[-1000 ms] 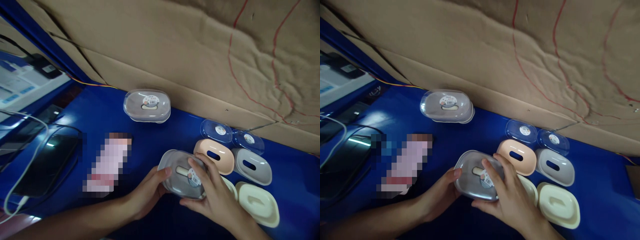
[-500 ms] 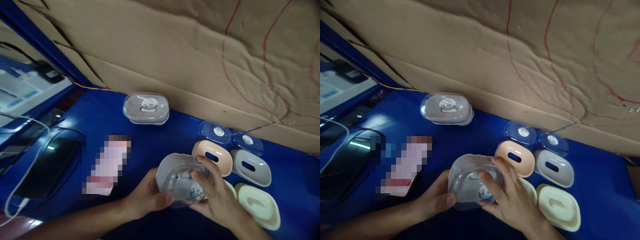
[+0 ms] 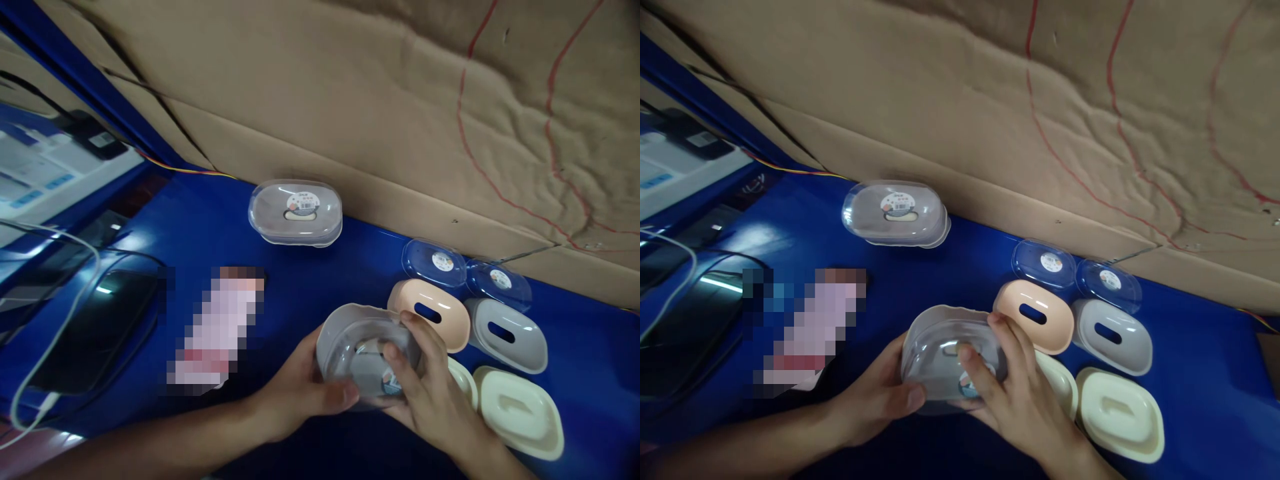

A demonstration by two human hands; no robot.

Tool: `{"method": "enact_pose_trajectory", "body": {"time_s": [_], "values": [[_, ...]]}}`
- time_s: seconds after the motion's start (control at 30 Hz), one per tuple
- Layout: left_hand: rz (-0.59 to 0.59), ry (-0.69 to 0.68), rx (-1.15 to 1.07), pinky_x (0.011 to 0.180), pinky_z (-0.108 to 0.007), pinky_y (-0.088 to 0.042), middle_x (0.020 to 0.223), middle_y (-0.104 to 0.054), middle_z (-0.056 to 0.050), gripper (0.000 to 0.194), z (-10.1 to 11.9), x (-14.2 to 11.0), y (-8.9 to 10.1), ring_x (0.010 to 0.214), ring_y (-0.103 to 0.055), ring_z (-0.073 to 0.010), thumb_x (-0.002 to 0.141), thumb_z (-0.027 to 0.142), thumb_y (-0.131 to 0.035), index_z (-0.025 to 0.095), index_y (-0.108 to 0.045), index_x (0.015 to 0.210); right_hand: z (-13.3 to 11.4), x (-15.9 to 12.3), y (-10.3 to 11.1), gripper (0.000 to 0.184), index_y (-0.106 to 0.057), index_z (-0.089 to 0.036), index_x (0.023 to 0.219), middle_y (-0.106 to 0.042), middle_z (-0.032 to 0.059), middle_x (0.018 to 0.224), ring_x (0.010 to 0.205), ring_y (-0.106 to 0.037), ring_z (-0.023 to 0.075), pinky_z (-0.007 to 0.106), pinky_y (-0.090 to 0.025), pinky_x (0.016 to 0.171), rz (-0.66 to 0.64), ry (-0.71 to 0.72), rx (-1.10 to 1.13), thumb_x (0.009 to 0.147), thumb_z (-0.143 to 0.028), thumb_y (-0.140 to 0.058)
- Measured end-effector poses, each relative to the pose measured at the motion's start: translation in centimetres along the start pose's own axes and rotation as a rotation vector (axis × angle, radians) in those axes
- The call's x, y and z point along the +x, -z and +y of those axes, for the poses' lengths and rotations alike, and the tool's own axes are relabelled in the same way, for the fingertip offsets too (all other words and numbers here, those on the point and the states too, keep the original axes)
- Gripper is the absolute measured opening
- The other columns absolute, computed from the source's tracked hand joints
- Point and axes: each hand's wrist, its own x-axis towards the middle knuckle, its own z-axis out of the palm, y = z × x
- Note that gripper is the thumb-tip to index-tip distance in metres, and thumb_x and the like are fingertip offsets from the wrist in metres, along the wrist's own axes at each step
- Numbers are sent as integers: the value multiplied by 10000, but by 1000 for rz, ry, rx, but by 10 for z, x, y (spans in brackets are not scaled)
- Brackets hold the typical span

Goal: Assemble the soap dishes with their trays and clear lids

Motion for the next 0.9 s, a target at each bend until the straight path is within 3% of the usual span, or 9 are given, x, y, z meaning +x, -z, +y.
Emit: {"method": "enact_pose_trajectory", "body": {"time_s": [0.2,0.3,0.47,0.63,0.77,0.83,0.9], "values": [[10,42,-52,1062,-462,-548,1332,-744,-136,781,0,0,-2,1242,-707,-336,753,444,-971,248,-654,1439,-1,-1,-2,955,-8,-350,1746,-76,175,1788,1559,-326,405,573,-623,1013,7,-7,-29,1033,-264,-638],[55,81,-71,1031,-457,-561,1320,-745,-142,782,0,0,-3,1234,-704,-344,748,455,-966,235,-658,1432,1,-1,-3,973,-26,-365,1745,-97,171,1780,1552,-336,410,593,-605,1046,-33,-21,5,1025,-330,-679],[84,95,-81,1015,-408,-547,1273,-767,-121,743,0,0,2,1231,-702,-336,729,476,-967,240,-691,1377,6,1,6,1053,-99,-289,1753,-270,184,1727,1568,-366,392,578,-561,1137,-60,-21,109,963,-589,-728],[159,50,-53,1012,-409,-544,1267,-763,-107,693,5,-1,5,1251,-682,-351,767,552,-907,246,-687,1349,10,12,20,962,-187,-245,1733,-421,204,1672,1546,-460,381,549,-586,1125,-59,-33,165,987,-521,-729],[338,-163,163,1056,-391,-529,1402,-688,-61,549,14,-2,4,1320,-628,-303,941,494,-765,319,-602,1435,10,33,15,905,-279,-211,1680,-482,230,1622,1482,-550,372,546,-597,1113,-70,-72,164,955,-410,-784],[455,-452,395,1156,-376,-468,1538,-587,-15,527,14,-5,7,1437,-532,-266,977,362,-743,374,-566,1474,7,44,6,914,-287,-200,1664,-505,242,1597,1463,-568,379,562,-589,1118,-63,-87,177,930,-378,-801],[519,-760,610,1265,-415,-371,1636,-477,32,674,7,-12,15,1571,-368,-282,884,255,-829,425,-559,1478,3,54,-4,921,-288,-193,1658,-511,250,1589,1467,-561,396,587,-577,1126,-69,-103,194,918,-383,-801]]}}
